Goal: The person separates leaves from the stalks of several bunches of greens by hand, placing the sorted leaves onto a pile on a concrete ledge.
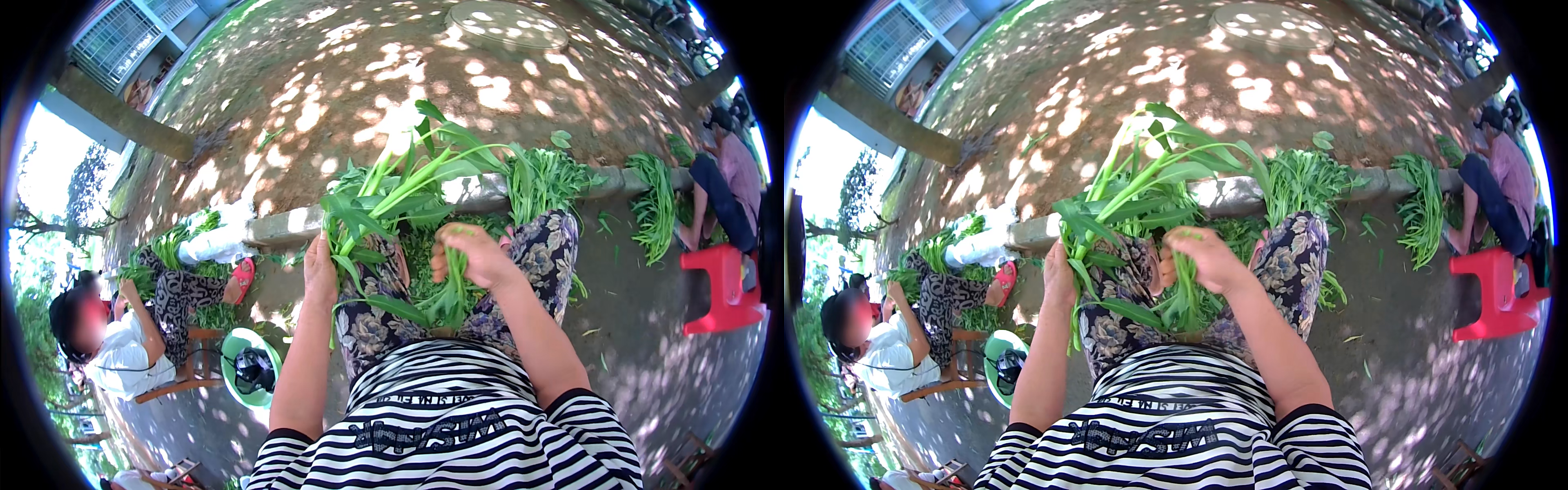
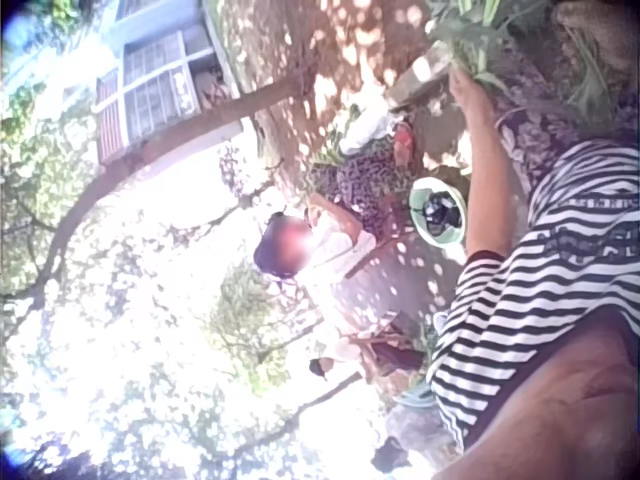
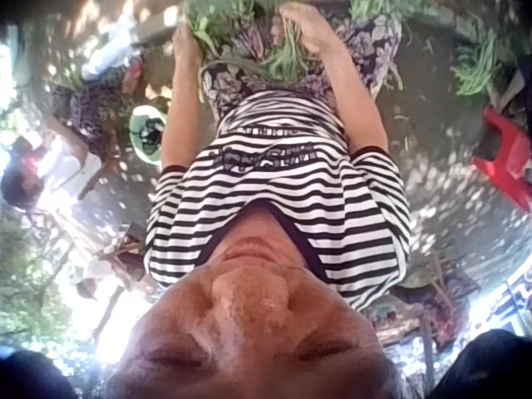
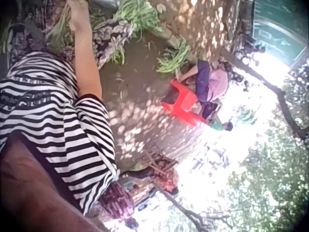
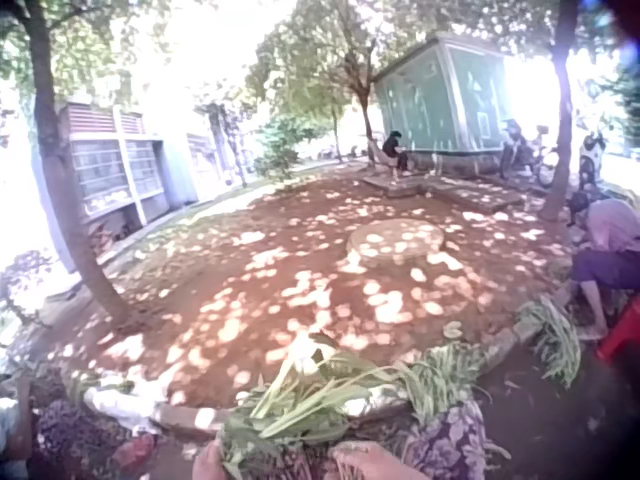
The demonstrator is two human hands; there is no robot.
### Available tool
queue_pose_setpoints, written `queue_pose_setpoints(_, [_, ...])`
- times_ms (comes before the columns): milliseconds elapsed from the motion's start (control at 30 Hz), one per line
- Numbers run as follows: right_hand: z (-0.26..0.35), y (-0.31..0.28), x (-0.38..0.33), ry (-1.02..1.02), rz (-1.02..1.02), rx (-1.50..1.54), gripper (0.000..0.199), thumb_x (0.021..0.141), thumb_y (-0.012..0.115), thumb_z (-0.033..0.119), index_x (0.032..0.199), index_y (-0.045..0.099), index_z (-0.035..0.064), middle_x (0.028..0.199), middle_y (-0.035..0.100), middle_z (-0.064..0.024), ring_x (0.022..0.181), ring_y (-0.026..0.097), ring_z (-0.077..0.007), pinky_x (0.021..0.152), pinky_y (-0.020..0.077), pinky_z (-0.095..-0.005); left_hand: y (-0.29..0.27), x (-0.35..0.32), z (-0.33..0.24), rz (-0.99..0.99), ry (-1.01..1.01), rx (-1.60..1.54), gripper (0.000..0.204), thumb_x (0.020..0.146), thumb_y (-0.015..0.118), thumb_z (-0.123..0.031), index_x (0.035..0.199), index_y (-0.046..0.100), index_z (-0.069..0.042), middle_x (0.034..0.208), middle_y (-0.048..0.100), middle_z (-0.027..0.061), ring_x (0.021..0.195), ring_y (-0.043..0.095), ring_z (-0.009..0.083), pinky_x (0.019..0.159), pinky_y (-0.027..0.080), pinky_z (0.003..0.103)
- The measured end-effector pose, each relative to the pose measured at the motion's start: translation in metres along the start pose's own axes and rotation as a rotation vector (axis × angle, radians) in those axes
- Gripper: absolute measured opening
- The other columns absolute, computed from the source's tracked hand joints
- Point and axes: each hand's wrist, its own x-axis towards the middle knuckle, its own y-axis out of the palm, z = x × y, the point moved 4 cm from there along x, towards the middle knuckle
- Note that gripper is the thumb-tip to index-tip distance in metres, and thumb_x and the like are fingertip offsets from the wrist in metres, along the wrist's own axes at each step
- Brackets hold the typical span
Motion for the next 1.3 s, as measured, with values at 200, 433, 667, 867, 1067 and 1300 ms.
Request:
queue_pose_setpoints(200, [0.048,-0.017,-0.020,-0.144,-0.154,0.050,0.016,0.087,0.054,0.014,0.094,0.050,-0.0002,0.076,0.052,-0.0084,0.051,0.048,-0.0110,0.040,0.0356,-0.0227,0.001,-0.003,-0.002,0.058,0.040,0.064,0.030,0.096,0.043,-0.024,0.108,0.056,0.001,0.098,0.062,0.0038,0.084,0.057,0.0101,0.076,0.046,0.025])
queue_pose_setpoints(433, [0.085,-0.033,-0.067,-0.292,-0.262,-0.005,0.016,0.087,0.055,0.013,0.096,0.054,0.0003,0.071,0.054,-0.0073,0.048,0.046,-0.0080,0.036,0.0319,-0.0212,0.010,-0.011,-0.005,0.065,0.106,0.071,0.022,0.088,0.058,-0.016,0.103,0.057,-0.001,0.091,0.063,0.0031,0.079,0.057,0.0081,0.072,0.046,0.023])
queue_pose_setpoints(667, [0.117,-0.011,-0.081,-0.390,-0.307,-0.374,0.017,0.083,0.061,0.014,0.094,0.060,0.0010,0.067,0.055,-0.0037,0.049,0.047,-0.0064,0.037,0.0324,-0.0202,0.017,-0.013,-0.009,0.100,0.094,0.130,0.027,0.081,0.066,-0.016,0.102,0.058,-0.001,0.090,0.062,0.0032,0.076,0.056,0.0077,0.070,0.045,0.022])
queue_pose_setpoints(867, [0.099,0.047,-0.047,-0.625,-0.168,-1.226,0.031,0.077,0.067,0.019,0.093,0.063,-0.0059,0.084,0.066,-0.0145,0.064,0.062,-0.0185,0.057,0.0474,-0.0287,0.017,-0.013,-0.009,0.095,0.122,0.129,0.029,0.082,0.065,-0.018,0.104,0.058,0.000,0.090,0.062,0.0031,0.076,0.056,0.0081,0.070,0.045,0.023])
queue_pose_setpoints(1067, [0.074,0.061,0.002,-0.402,-0.098,-1.413,0.050,0.074,0.067,0.041,0.098,0.063,-0.0024,0.087,0.065,-0.0194,0.083,0.065,-0.0283,0.072,0.0490,-0.0369,0.021,-0.017,-0.009,0.074,0.076,0.188,0.027,0.081,0.066,-0.016,0.101,0.058,0.000,0.088,0.062,0.0030,0.075,0.056,0.0076,0.068,0.045,0.021])
queue_pose_setpoints(1300, [0.045,0.065,0.004,-0.367,-0.038,-1.664,0.029,0.077,0.062,0.033,0.082,0.065,0.0051,0.063,0.060,-0.0145,0.058,0.058,-0.0340,0.057,0.0464,-0.0408,0.024,-0.021,-0.014,0.123,0.106,0.224,0.034,0.076,0.070,-0.016,0.103,0.057,0.001,0.091,0.062,0.0044,0.077,0.056,0.0091,0.070,0.046,0.022])
